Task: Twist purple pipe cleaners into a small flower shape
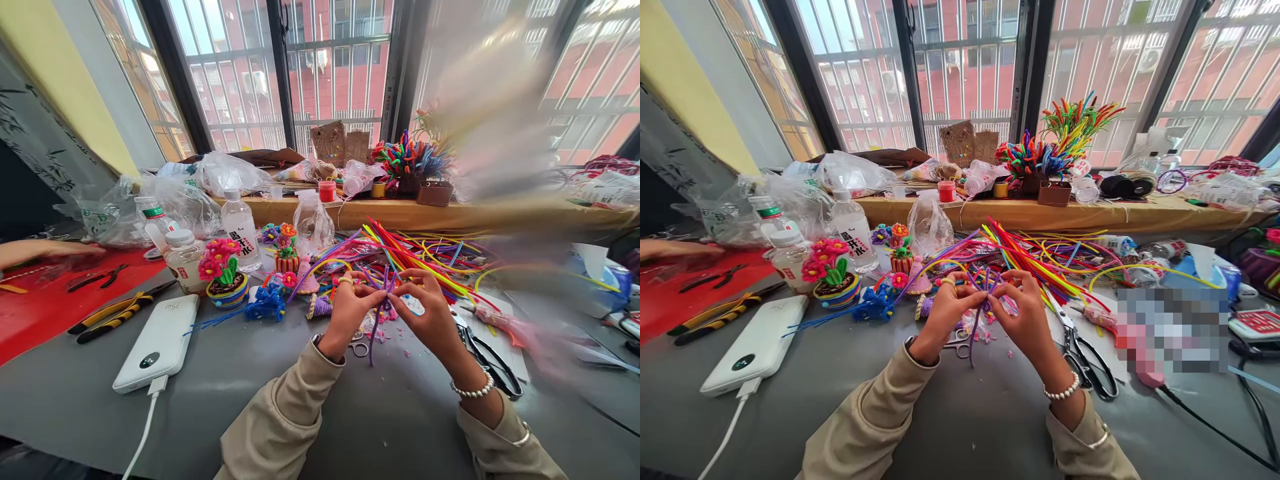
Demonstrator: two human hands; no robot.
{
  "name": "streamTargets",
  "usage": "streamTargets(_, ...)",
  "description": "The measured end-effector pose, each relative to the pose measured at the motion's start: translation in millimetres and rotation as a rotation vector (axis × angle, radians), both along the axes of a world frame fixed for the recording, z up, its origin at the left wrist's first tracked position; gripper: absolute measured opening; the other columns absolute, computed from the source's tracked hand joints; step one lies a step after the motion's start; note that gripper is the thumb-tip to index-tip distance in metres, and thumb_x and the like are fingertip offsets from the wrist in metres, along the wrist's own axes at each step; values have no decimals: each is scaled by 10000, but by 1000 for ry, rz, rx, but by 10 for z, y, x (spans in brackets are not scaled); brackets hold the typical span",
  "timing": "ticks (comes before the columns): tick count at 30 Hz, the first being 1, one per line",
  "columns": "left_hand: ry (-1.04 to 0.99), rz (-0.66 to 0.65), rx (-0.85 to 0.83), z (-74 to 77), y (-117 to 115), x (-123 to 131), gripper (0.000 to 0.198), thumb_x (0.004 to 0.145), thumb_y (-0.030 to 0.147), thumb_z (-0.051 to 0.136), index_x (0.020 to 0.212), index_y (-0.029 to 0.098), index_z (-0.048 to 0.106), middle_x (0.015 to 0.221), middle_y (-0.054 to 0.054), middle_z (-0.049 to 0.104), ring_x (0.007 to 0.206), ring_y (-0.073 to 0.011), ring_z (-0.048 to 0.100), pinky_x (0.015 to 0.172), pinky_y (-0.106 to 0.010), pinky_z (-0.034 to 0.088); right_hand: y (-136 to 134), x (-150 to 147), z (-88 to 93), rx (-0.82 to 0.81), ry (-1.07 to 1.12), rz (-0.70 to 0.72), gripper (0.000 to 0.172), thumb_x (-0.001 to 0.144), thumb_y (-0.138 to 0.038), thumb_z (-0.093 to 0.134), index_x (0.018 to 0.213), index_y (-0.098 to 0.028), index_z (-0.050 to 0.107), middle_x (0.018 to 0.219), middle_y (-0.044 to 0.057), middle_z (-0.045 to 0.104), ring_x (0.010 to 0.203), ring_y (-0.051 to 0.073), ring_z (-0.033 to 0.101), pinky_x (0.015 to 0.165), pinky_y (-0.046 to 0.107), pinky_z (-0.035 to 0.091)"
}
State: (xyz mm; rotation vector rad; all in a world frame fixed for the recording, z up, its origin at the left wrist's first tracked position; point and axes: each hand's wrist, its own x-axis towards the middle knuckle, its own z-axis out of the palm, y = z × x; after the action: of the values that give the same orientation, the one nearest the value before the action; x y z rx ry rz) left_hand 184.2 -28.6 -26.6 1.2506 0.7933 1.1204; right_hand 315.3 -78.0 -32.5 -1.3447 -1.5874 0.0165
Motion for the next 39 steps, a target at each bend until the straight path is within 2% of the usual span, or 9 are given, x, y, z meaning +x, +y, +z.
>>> streamTargets(4, 6, 30, 51, -23, -13, 21, 424, 560, 220, 684, 837, 173, 367, 567, 36, 571, 538, -95, 545, 538, -208, 408, 21, -43, -30, -84, 210, 13, 155, 686, -336, 581, 601, -207, 594, 960, 59, 473, 931, 224, 457, 839, 392, 343)
streamTargets(8, 4, 58, 121, -21, -49, 49, 400, 584, 224, 664, 810, 186, 337, 573, 37, 574, 534, -95, 543, 541, -211, 408, 74, -127, -117, -260, 750, 71, 185, 618, -341, 602, 512, -193, 567, 905, 44, 525, 887, 217, 486, 751, 345, 381)
streamTargets(10, -1, 53, 162, -12, -63, 54, 381, 599, 222, 652, 804, 189, 332, 578, 36, 579, 538, -93, 544, 555, -215, 411, 92, -149, -149, -370, 1018, 140, 137, 594, -328, 604, 547, -199, 595, 822, 29, 565, 796, 193, 507, 690, 327, 396)
streamTargets(12, -18, 40, 174, -6, -64, 48, 380, 600, 224, 653, 806, 189, 335, 577, 39, 579, 542, -93, 546, 562, -215, 411, 97, -135, -149, -462, 1152, 225, 111, 592, -311, 607, 606, -204, 633, 766, 22, 585, 753, 178, 509, 664, 314, 399)
streamTargets(17, -73, 27, 52, 3, -19, 18, 419, 568, 211, 681, 822, 178, 349, 562, 54, 561, 532, -79, 535, 547, -194, 397, 73, 1, -60, -450, 981, 300, 145, 607, -329, 648, 686, -210, 676, 990, 35, 564, 922, 196, 470, 733, 289, 374)
streamTargets(19, -86, 15, 0, 15, -6, 13, 432, 560, 196, 687, 831, 172, 351, 559, 58, 559, 527, -69, 528, 551, -189, 394, 68, 40, -42, -465, 944, 380, 157, 619, -345, 654, 710, -221, 681, 1015, 29, 553, 937, 190, 458, 742, 277, 369)
streamTargets(23, -112, -15, -49, 45, -8, 17, 436, 554, 179, 689, 831, 168, 352, 536, 69, 550, 510, -62, 518, 541, -186, 390, 77, 46, -63, -520, 1026, 541, 144, 656, -344, 641, 755, -247, 680, 917, 14, 580, 858, 151, 478, 733, 268, 376)
streamTargets(31, -189, -56, -123, 40, -21, 24, 433, 547, 151, 689, 811, 163, 346, 522, 73, 547, 492, -57, 514, 535, -186, 391, 109, 4, -143, -549, 1155, 627, 156, 627, -334, 672, 734, -221, 686, 842, 22, 601, 788, 136, 483, 709, 266, 380)
streamTargets(39, -263, -9, -134, 41, -42, 38, 423, 555, 164, 688, 785, 172, 334, 530, 65, 550, 518, -69, 535, 578, -210, 419, 160, -116, -266, -534, 1304, 715, 132, 623, -343, 665, 695, -233, 660, 837, 27, 615, 771, 157, 488, 689, 297, 389)
